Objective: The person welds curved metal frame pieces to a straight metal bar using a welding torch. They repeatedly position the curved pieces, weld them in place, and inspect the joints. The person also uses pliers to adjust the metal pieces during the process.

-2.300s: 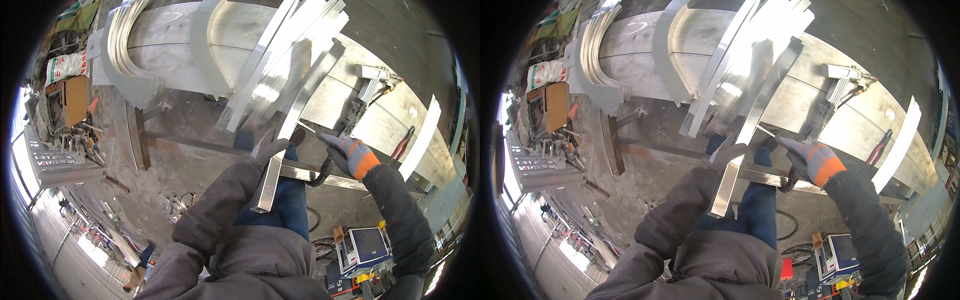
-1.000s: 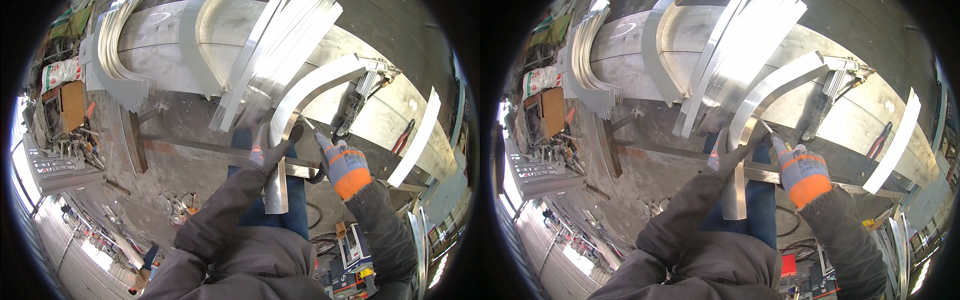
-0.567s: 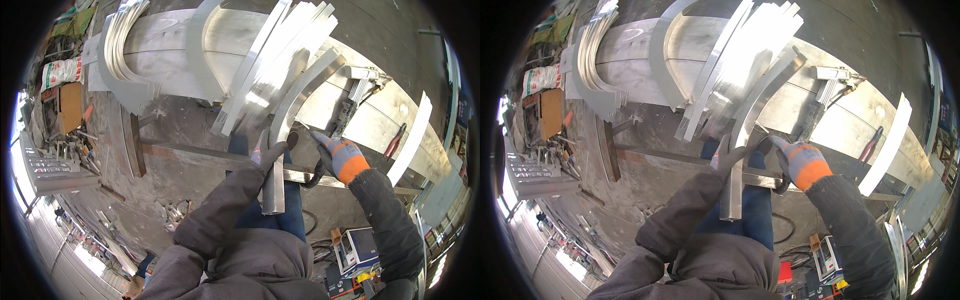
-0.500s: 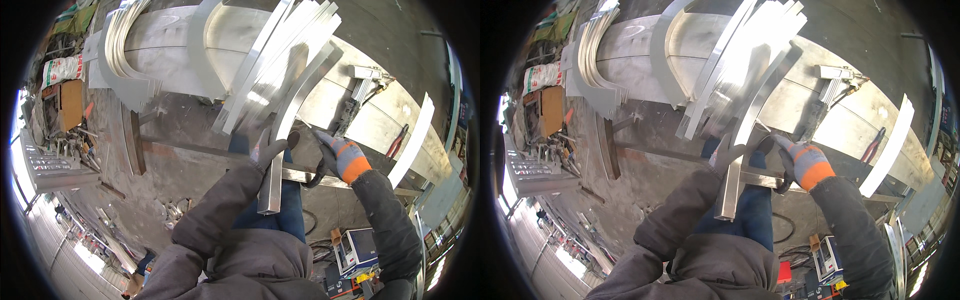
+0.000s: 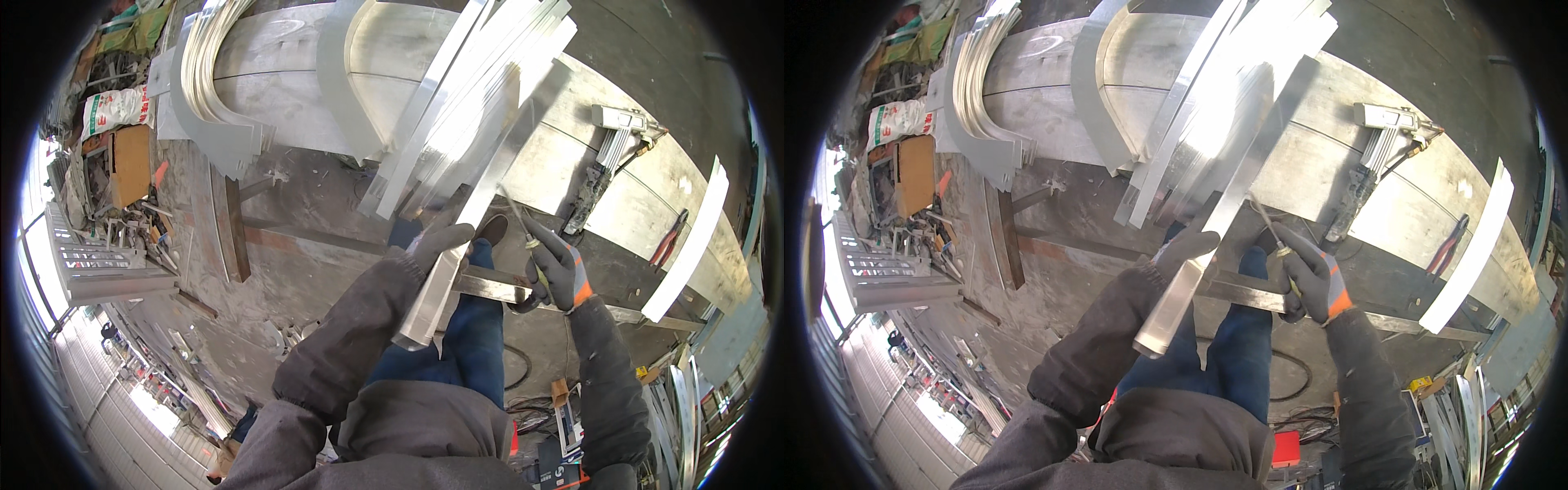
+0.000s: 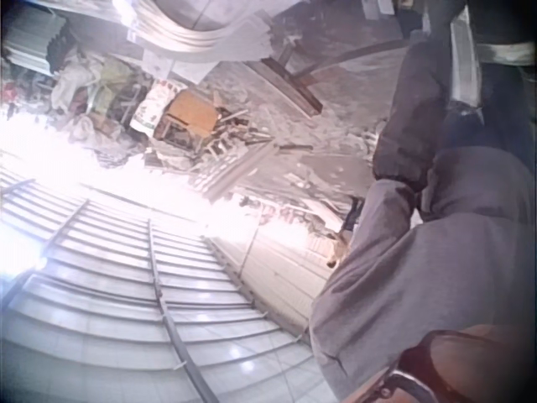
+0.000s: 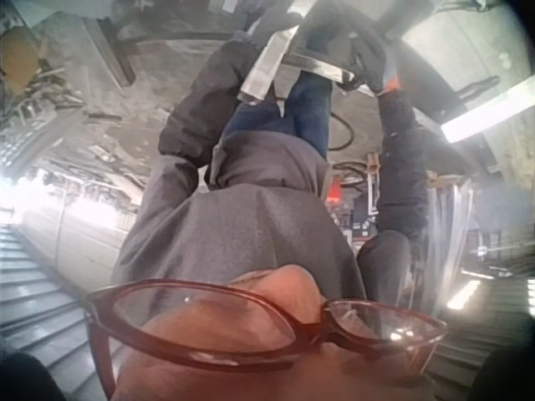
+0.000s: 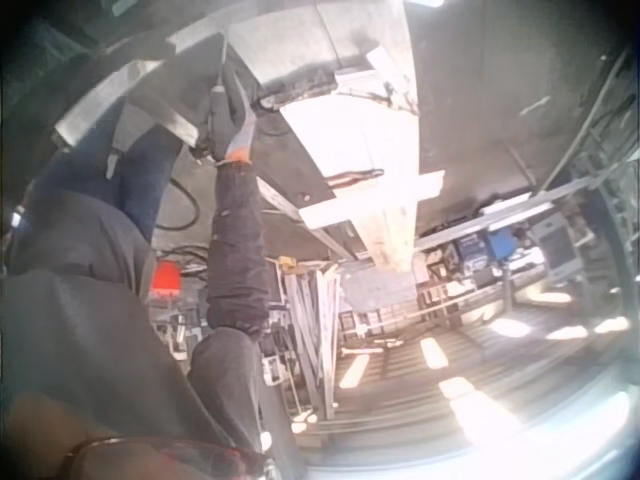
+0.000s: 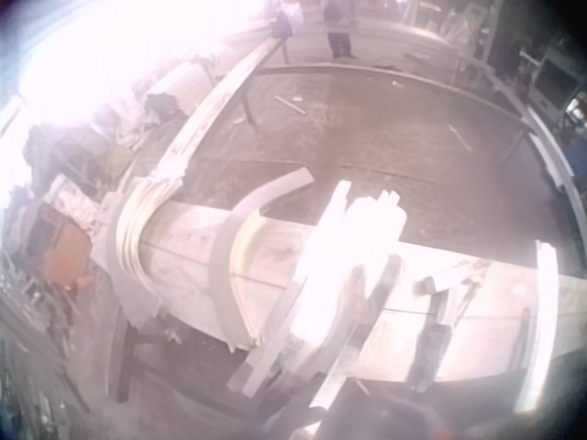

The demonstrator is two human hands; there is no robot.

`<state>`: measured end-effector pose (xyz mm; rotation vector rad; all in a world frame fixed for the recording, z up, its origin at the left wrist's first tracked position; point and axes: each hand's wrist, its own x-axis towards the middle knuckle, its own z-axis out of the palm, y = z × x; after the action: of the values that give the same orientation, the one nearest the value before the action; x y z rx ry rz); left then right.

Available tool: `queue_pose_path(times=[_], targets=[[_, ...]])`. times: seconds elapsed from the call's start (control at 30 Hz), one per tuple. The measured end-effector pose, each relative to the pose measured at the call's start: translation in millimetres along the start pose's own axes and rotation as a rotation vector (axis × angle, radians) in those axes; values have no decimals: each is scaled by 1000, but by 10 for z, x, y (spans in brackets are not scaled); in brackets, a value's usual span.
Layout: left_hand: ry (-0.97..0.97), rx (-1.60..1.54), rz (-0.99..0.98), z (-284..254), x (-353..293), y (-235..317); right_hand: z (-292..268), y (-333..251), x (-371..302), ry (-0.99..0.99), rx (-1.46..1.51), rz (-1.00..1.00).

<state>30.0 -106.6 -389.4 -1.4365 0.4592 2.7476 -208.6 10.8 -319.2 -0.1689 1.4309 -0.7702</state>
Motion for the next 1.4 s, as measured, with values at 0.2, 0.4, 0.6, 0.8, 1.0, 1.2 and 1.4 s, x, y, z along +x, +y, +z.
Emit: queue_pose_path(times=[0.2,0.4,0.6,0.8,1.0,1.2,1.4], targets=[[99,282,210,52,143,-180,300,243,-71,397,-193,-245],[281,483,319,273,11,-217,63,156,-140,479,-879,-494],[347,527,247,473,-99,-61,34,-36,-213,445,-1120,-418],[394,517,257,524,-119,-71,-41,-107,-216,411,-1260,-327],[419,502,249,541,-103,-97,-145,-216,-222,328,-1287,-283],[422,525,284,535,-74,-148,-167,-292,-219,305,-1366,-293],[423,510,287,572,-73,-129,-1,-643,-245,219,-1475,-98]])
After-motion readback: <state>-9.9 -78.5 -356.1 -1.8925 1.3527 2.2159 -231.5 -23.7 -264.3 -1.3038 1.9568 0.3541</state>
